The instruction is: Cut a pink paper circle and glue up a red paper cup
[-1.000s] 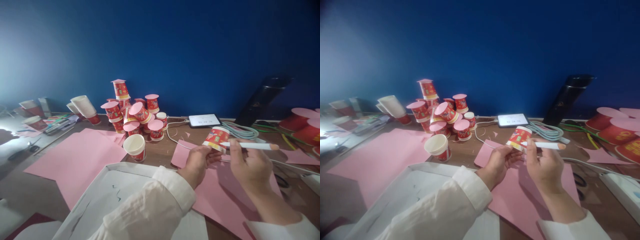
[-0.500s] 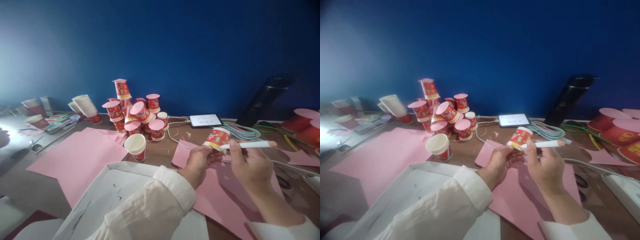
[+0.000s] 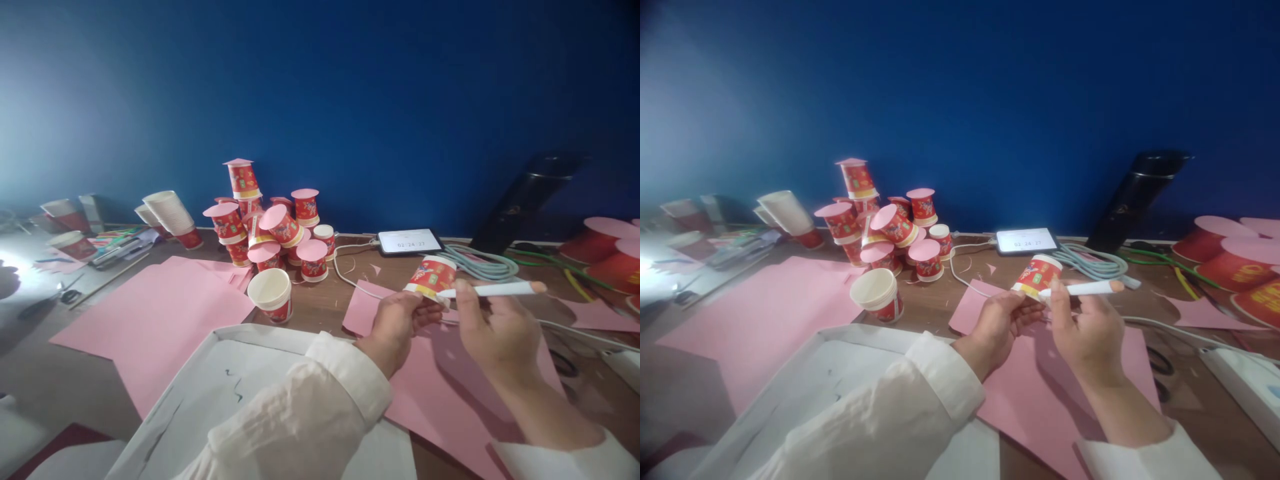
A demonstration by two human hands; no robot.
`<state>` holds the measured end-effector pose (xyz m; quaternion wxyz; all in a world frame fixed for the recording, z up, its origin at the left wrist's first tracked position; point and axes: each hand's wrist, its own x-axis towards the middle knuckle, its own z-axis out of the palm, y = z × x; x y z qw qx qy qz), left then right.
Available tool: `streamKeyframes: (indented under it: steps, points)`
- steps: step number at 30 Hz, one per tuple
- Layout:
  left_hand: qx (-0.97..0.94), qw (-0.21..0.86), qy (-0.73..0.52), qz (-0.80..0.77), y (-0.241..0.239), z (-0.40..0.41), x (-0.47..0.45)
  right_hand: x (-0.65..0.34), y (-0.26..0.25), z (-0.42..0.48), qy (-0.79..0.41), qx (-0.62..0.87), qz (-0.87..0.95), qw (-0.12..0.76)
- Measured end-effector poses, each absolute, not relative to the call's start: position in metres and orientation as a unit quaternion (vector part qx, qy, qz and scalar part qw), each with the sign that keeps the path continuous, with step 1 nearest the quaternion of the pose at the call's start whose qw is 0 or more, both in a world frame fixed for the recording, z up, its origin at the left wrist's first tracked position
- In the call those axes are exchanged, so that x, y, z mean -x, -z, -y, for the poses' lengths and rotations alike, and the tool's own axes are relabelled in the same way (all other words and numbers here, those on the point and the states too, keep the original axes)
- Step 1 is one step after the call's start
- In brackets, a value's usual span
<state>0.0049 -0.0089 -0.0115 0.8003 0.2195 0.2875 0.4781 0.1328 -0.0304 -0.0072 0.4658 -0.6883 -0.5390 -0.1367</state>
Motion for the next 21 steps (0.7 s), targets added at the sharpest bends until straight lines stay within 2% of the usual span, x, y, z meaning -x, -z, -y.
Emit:
streamKeyframes:
  steps: [9, 21]
  points:
    - [-0.224, 0.802, -0.474, -0.285, 0.0151, 0.0062, -0.0052, -0.1397, 0.014, 0.0283, 0.234, 0.638, 0.546, 0.49]
    - [-0.204, 0.805, -0.475, -0.291, 0.0071, 0.0097, -0.0036, -0.1336, 0.0099, 0.0298, 0.172, 0.675, 0.535, 0.478]
